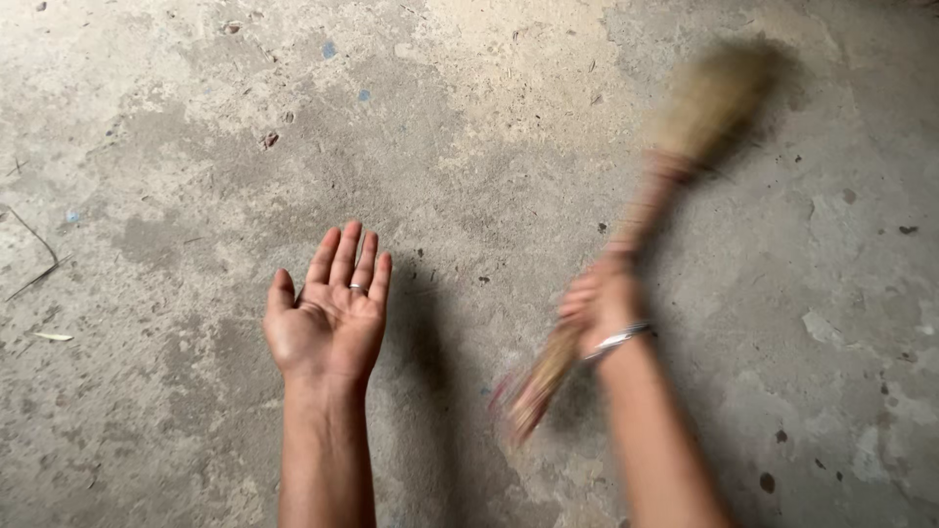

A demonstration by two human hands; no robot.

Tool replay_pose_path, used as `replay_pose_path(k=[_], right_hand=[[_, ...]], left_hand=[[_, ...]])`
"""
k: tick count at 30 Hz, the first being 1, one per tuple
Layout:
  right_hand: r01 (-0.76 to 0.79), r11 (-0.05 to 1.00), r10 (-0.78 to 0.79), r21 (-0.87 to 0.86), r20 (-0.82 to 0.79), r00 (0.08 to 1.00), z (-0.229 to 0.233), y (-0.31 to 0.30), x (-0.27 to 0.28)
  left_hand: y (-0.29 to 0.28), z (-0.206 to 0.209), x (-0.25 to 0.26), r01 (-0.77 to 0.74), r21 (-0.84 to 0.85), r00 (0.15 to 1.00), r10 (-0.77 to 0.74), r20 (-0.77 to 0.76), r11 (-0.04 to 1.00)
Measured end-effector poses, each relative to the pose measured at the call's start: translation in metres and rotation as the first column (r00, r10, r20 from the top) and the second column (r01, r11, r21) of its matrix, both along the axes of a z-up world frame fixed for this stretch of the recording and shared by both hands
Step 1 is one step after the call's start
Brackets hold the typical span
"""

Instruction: The person holds a hand broom and repeatedly hits it against the floor and their other hand to remove dust and debris from the bristles.

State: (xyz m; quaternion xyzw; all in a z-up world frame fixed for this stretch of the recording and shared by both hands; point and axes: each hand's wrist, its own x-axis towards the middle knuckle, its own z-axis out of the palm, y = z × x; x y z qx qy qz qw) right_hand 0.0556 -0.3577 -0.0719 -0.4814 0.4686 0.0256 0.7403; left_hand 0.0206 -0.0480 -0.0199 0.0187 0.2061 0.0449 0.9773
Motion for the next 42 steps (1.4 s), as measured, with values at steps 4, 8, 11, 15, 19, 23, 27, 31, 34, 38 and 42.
replay_pose_path(k=[4, 8, 11, 15, 19, 23, 27, 31, 34, 38, 42], right_hand=[[-0.624, 0.779, 0.610, -0.055, -0.161, 0.776, 0.022, 0.164, -0.026], [-0.832, 0.524, 0.820, 0.180, 0.159, 0.550, 0.066, 0.181, -0.032], [-0.774, 0.623, 0.726, 0.108, 0.289, 0.624, 0.076, 0.114, -0.020], [-0.198, 0.980, 0.171, 0.013, 0.456, 0.874, 0.075, 0.003, -0.009], [0.343, 0.921, -0.388, 0.184, 0.375, 0.842, 0.048, -0.063, -0.003], [0.193, 0.969, -0.229, 0.152, 0.270, 0.935, 0.017, -0.009, -0.005], [-0.372, 0.922, 0.368, 0.111, 0.056, 0.928, -0.002, 0.139, -0.034], [-0.801, 0.387, 0.835, -0.458, -0.194, 0.515, -0.009, 0.189, -0.051], [-0.170, 0.469, 0.803, -0.867, 0.338, 0.492, -0.008, 0.109, -0.033], [-0.317, -0.484, 0.532, -0.816, -0.562, 0.633, 0.018, -0.001, -0.036], [-0.258, -0.524, 0.588, -0.812, -0.564, 0.580, 0.009, -0.024, -0.052]], left_hand=[[0.004, -0.002, -0.002, 0.037, 0.080, 0.992, -0.027, -0.124, 0.996], [0.019, 0.003, -0.006, -0.021, 0.097, 0.988, 0.036, -0.151, 0.995], [0.023, 0.010, -0.015, -0.019, 0.127, 0.982, 0.042, -0.185, 0.992], [0.011, 0.017, -0.009, 0.051, 0.161, 0.979, -0.018, -0.201, 0.986], [-0.004, 0.012, -0.002, 0.145, 0.202, 0.978, -0.109, -0.179, 0.969], [-0.015, 0.003, 0.003, 0.229, 0.243, 0.952, -0.165, -0.256, 0.943], [-0.017, -0.002, 0.006, 0.472, 0.467, 0.878, -0.349, -0.328, 0.748], [-0.008, 0.013, 0.004, 0.366, 0.818, 0.930, -0.196, -0.310, 0.444], [-0.001, 0.037, -0.006, 0.324, 0.917, 0.945, -0.122, -0.303, 0.234], [-0.086, 0.041, -0.017, 0.517, 0.856, 0.724, -0.538, -0.432, 0.008], [-0.209, 0.034, -0.068, 0.597, 0.782, 0.326, -0.945, -0.032, 0.180]])
